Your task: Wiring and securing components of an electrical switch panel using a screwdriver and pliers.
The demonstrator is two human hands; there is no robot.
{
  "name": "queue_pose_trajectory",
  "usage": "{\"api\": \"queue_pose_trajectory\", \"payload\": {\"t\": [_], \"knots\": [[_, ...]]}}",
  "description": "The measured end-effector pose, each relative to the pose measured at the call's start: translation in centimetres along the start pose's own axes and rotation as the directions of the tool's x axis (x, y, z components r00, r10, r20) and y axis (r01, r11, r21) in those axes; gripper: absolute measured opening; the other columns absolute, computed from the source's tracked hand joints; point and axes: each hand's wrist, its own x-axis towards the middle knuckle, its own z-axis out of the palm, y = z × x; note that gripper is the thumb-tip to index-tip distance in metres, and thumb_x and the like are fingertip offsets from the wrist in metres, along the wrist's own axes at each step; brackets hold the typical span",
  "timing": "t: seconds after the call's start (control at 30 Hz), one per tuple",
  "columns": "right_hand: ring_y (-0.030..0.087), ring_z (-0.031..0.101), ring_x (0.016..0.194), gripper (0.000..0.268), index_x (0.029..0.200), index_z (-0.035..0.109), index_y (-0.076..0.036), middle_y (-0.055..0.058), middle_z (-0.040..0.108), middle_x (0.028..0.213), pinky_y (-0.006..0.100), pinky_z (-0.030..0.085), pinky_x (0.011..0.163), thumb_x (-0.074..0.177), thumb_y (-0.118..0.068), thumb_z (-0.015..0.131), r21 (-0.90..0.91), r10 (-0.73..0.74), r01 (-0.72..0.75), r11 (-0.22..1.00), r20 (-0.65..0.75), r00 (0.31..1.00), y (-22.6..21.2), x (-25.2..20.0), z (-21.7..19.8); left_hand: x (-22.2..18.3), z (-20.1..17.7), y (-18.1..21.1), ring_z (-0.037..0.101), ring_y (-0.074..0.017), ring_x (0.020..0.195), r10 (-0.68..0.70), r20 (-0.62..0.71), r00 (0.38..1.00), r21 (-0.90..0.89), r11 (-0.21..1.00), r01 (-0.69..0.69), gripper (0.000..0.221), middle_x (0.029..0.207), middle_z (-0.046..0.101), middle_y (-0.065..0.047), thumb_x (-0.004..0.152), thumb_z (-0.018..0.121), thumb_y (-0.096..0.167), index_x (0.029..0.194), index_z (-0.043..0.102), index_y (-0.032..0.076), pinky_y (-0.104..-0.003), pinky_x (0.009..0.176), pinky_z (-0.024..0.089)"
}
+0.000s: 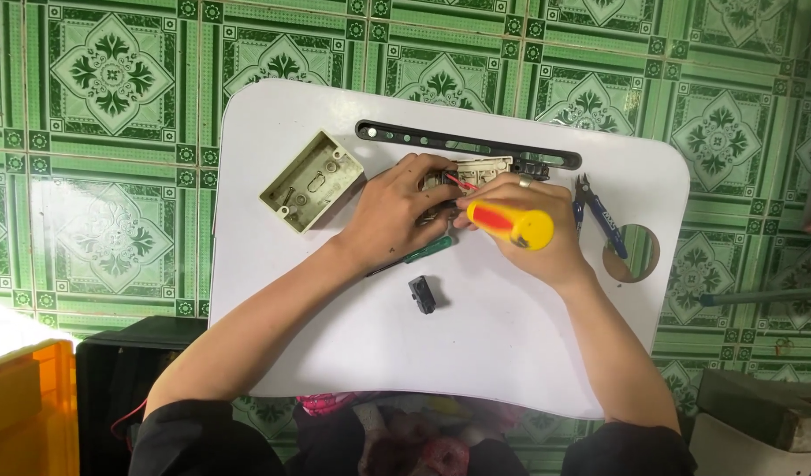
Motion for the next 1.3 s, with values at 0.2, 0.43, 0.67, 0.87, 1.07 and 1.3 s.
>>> {"api": "queue_pose_trajectory", "payload": {"t": [0.2,0.43,0.67,0.87,1.07,1.3], "knots": [[0.034,0.076,0.084,0.012,0.092,0.074,0.000,0.015,0.075,0.094,0.041,0.059,0.084,0.084,0.007,0.080,-0.024,-0.022,0.020,0.999,-0.053,0.998,-0.2,0.3,0.2,-0.1,0.6,-0.2,0.064,-0.0266,0.093,-0.001,-0.005,1.000,0.057,0.998,0.002,0.012,0.112,0.063,-0.006,0.088,0.070,0.022,0.097,0.074,0.014,-0.035,0.071,0.055],[0.030,0.076,0.077,0.012,0.083,0.072,0.000,0.011,0.074,0.084,0.037,0.060,0.080,0.081,0.008,0.081,-0.021,-0.067,0.066,0.998,-0.052,0.996,0.0,0.5,-0.2,0.0,0.5,0.0,0.065,-0.0273,0.094,0.002,-0.012,1.000,0.071,0.997,-0.001,0.013,0.113,0.062,-0.006,0.089,0.073,0.022,0.100,0.073,0.015,-0.035,0.072,0.055],[0.034,0.076,0.080,0.016,0.101,0.072,0.002,0.018,0.074,0.093,0.043,0.062,0.081,0.086,0.005,0.077,0.020,-0.029,0.031,0.999,-0.060,0.998,-0.2,0.4,0.5,-0.1,0.6,0.1,0.065,-0.0288,0.093,-0.001,-0.011,1.000,0.077,0.997,0.002,0.015,0.111,0.063,-0.007,0.086,0.077,0.018,0.100,0.073,0.014,-0.037,0.072,0.055],[0.029,0.076,0.073,0.011,0.083,0.075,-0.002,0.010,0.075,0.078,0.037,0.063,0.073,0.081,0.007,0.081,-0.010,-0.073,0.072,0.997,-0.104,0.992,0.0,0.6,0.7,0.0,0.7,0.0,0.065,-0.0274,0.094,0.001,-0.004,1.000,0.111,0.994,-0.001,0.013,0.111,0.063,-0.006,0.085,0.077,0.018,0.096,0.072,0.015,-0.035,0.072,0.055],[0.033,0.075,0.087,0.019,0.094,0.070,0.000,0.015,0.072,0.090,0.044,0.060,0.086,0.081,0.005,0.082,-0.131,0.012,-0.028,0.991,-0.117,0.993,0.0,0.3,0.9,0.2,0.3,0.4,0.066,-0.0288,0.095,-0.021,0.010,1.000,0.088,0.996,0.020,0.013,0.111,0.064,-0.008,0.085,0.076,0.018,0.096,0.071,0.013,-0.037,0.072,0.055],[0.032,0.074,0.079,0.023,0.088,0.069,-0.001,0.014,0.070,0.081,0.039,0.060,0.081,0.076,0.006,0.087,-0.102,-0.008,-0.007,0.995,-0.149,0.989,1.0,0.1,1.0,0.3,0.1,0.9,0.066,-0.0285,0.095,-0.046,0.008,0.999,0.068,0.997,0.046,0.012,0.111,0.065,-0.006,0.085,0.077,0.018,0.095,0.072,0.014,-0.036,0.073,0.055]]}}
